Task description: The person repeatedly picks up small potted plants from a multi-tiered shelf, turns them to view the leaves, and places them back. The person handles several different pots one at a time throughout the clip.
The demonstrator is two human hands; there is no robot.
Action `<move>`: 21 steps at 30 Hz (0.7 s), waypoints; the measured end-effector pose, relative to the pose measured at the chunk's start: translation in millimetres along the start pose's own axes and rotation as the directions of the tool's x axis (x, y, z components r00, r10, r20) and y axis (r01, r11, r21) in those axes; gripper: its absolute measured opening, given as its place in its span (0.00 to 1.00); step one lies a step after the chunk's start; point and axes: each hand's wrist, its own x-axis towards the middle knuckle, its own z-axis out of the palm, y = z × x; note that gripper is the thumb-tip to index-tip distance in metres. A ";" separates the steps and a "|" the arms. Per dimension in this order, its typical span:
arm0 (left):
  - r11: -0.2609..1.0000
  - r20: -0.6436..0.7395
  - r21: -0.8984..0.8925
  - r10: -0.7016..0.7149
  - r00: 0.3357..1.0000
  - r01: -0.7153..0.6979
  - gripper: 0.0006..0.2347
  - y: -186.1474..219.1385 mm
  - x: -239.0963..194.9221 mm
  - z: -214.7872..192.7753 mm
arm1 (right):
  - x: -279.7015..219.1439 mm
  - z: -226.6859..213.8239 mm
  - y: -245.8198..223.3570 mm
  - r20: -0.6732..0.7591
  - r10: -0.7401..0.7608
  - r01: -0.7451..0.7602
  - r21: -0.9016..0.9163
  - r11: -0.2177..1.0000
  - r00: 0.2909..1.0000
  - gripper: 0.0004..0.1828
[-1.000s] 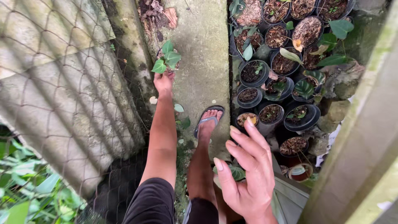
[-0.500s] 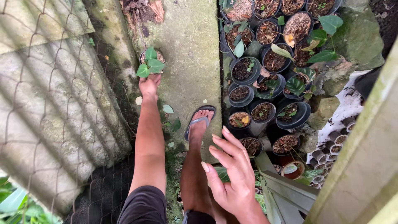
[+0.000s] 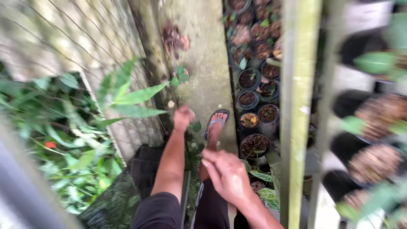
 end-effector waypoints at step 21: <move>0.524 0.350 -0.477 0.849 0.394 -0.706 0.05 611.3 -322.4 -20.4 | -288.0 -205.0 -157.9 -0.549 0.103 -0.223 -0.156 0.962 0.829 0.19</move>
